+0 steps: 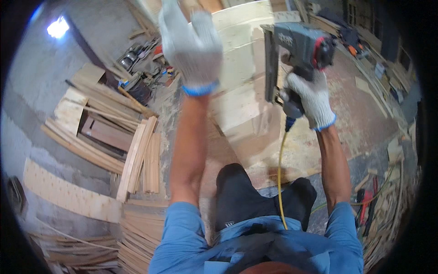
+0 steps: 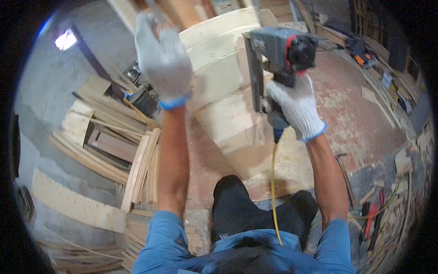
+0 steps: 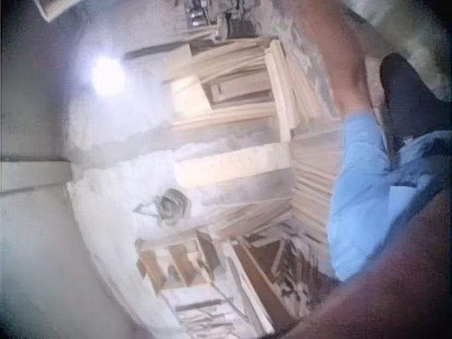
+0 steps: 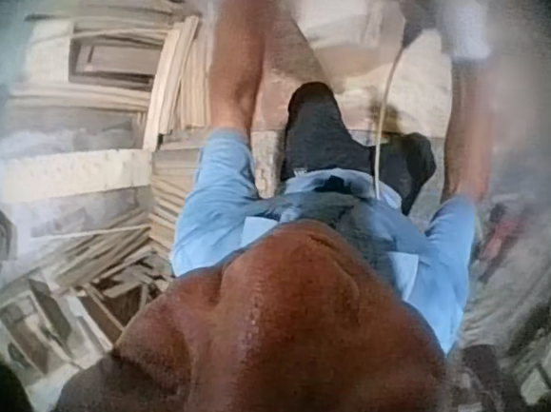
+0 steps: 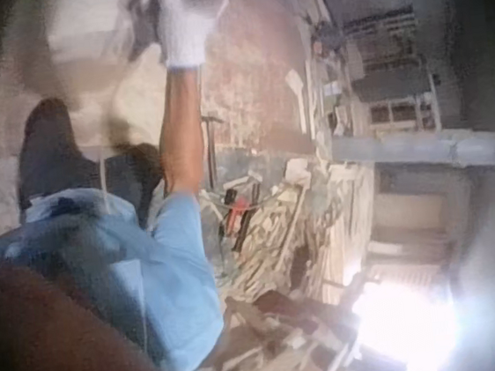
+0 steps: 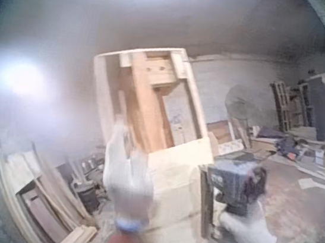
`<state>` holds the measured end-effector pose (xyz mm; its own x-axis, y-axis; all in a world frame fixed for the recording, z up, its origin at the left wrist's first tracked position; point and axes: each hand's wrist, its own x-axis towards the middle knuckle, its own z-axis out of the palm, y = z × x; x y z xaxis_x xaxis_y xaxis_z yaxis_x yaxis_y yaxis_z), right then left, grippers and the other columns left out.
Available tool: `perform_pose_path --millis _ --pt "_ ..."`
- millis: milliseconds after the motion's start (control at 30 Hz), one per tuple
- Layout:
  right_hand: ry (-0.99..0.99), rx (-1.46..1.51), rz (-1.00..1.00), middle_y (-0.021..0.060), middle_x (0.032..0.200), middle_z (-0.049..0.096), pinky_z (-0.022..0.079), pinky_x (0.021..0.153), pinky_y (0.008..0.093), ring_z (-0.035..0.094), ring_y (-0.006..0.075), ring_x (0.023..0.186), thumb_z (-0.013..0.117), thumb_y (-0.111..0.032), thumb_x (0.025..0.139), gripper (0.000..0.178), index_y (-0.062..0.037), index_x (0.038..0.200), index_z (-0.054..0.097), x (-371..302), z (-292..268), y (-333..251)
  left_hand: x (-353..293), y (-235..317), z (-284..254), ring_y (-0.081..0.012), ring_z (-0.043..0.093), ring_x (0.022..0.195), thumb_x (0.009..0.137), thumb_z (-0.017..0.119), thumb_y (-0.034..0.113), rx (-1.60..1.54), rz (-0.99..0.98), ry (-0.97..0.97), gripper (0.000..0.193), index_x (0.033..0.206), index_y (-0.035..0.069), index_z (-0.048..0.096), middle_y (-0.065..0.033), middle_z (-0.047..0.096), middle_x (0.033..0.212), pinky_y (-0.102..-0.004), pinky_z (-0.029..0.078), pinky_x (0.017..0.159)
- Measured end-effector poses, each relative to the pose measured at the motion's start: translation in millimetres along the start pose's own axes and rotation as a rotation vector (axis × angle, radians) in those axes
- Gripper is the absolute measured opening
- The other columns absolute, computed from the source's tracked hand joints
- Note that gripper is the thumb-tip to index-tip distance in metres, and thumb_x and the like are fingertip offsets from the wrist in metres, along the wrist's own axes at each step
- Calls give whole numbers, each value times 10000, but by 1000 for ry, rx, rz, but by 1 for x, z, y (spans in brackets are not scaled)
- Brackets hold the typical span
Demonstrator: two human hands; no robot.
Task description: The person assembles a wooden structure by selecting planks, measuring and cutting them, then fastening them with a nail gun and hammer. The person kneels on the floor to attach pieces to the frame and uses a hammer to secure joints.
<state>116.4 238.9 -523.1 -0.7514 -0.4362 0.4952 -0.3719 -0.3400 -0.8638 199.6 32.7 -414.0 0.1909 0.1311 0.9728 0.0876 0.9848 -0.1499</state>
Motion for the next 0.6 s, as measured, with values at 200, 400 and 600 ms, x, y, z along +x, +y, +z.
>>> perform_pose_path --millis 200,400,600 --pt "-195 -483 -255 75 807 674 528 676 355 655 198 722 701 -110 799 189 -59 975 652 -14 34 -23 -159 -7 -67 -455 485 1252 916 574 163 262 -549 -146 560 1405 -57 412 -284 492 1368 -458 387 1060" --pt "-314 -1010 -947 83 905 699 524 697 382 672 288 806 730 -214 771 250 -128 1000 680 -9 64 -46 -245 19 -77 -431 558 1158 909 583 223 135 -1194 -517 618 1426 -55 391 -312 505 1332 -474 447 968" --pt "-296 -963 -931 104 798 684 505 613 384 666 304 720 698 -234 796 170 -100 897 674 1 96 -60 -258 20 -78 -430 624 998 935 572 231 32 -939 -375 583 1412 -64 411 -316 568 1234 -472 495 867"
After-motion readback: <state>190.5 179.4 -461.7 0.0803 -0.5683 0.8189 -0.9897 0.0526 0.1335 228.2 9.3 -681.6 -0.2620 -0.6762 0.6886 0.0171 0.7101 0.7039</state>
